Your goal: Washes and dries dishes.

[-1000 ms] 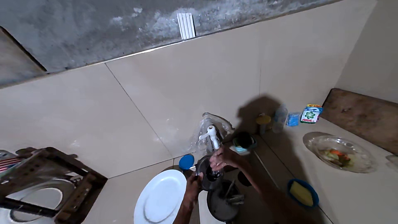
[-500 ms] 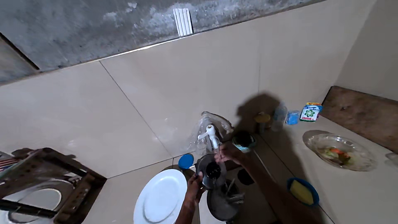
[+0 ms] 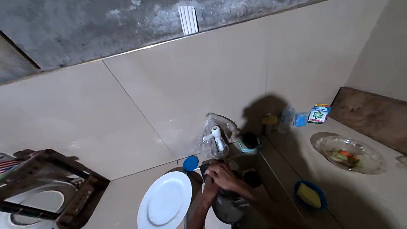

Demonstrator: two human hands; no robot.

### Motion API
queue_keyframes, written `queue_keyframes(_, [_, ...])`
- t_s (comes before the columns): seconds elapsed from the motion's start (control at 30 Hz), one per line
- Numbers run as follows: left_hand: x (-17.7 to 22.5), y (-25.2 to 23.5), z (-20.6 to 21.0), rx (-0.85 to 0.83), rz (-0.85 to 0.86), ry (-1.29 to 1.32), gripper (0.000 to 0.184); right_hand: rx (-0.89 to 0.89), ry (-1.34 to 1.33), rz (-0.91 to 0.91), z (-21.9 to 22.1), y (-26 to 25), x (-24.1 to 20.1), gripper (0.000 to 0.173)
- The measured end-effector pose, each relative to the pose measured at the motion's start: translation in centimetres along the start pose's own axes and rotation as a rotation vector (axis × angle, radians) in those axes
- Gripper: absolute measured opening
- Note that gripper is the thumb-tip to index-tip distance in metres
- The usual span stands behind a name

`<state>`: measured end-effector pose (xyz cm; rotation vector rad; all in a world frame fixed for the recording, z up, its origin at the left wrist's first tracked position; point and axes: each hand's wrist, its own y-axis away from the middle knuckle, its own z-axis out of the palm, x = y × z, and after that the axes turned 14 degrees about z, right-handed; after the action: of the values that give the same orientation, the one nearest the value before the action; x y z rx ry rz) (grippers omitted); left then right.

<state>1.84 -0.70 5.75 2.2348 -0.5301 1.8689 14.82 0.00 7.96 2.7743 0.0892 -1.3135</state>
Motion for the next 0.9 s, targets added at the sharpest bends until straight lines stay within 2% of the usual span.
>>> queue_keyframes(0.1, [1.1, 0.4, 0.0, -0.118, 0.15, -0.304, 0.03, 0.111, -0.125, 0.366, -2.2, -1.4, 0.2, 0.045])
queue_keyframes(0.17, [1.4, 1.7, -1.0, -0.117, 0.168, -0.339, 0.035, 0.201, -0.283, 0.535, -3.3, -2.3, 0.5, 0.043])
queue_keyframes(0.2, [1.2, 2.0, -1.4, -0.122, 0.169, -0.329, 0.036, 0.202, -0.266, 0.562, -3.7, -2.2, 0.1, 0.043])
queue_keyframes(0.3, [1.5, 1.4, -1.9, -0.208, 0.148, -0.32, 0.041, 0.101, 0.048, 0.397, -1.8, -1.2, -1.6, 0.047])
queue_keyframes(0.37, [3.0, 0.9, -1.7, -0.202, 0.098, -0.341, 0.04, 0.071, 0.138, 0.296, -0.3, -0.6, -2.3, 0.053])
queue_keyframes(0.4, [3.2, 0.8, -1.7, -0.181, 0.093, -0.361, 0.038, 0.076, 0.07, 0.309, -0.4, -0.5, -2.1, 0.052])
queue_keyframes(0.47, [2.8, 1.3, -1.9, -0.099, 0.151, -0.344, 0.031, 0.167, -0.256, 0.378, -0.7, -1.2, -0.4, 0.045])
queue_keyframes(0.53, [1.8, 2.4, -2.2, -0.023, 0.225, -0.222, 0.025, 0.285, -0.599, 0.459, -1.1, -2.3, 1.6, 0.039])
queue_keyframes(0.57, [1.3, 2.9, -2.3, -0.009, 0.234, -0.166, 0.026, 0.293, -0.669, 0.493, -1.1, -2.8, 2.4, 0.039])
queue_keyframes(0.6, [1.0, 3.1, -2.3, -0.025, 0.219, -0.148, 0.028, 0.281, -0.624, 0.511, -1.0, -3.1, 2.8, 0.039])
queue_keyframes(0.67, [1.1, 3.0, -2.1, -0.131, 0.174, -0.226, 0.038, 0.206, -0.304, 0.522, -1.6, -2.4, 1.6, 0.042])
queue_keyframes(0.73, [3.2, 2.2, -1.4, -0.234, 0.132, -0.38, 0.049, 0.106, 0.039, 0.461, -1.8, -1.1, -1.0, 0.052])
queue_keyframes(0.77, [4.4, 2.0, -0.7, -0.249, 0.106, -0.463, 0.047, 0.088, 0.131, 0.403, -1.5, -0.4, -1.9, 0.055])
queue_keyframes(0.83, [5.5, 1.9, 0.1, -0.24, 0.075, -0.533, 0.042, 0.08, 0.134, 0.364, -1.5, 0.4, -2.2, 0.056])
queue_keyframes(0.9, [5.8, 2.3, 0.0, -0.243, 0.042, -0.518, 0.042, 0.177, -0.054, 0.345, -1.5, -0.1, -0.5, 0.051])
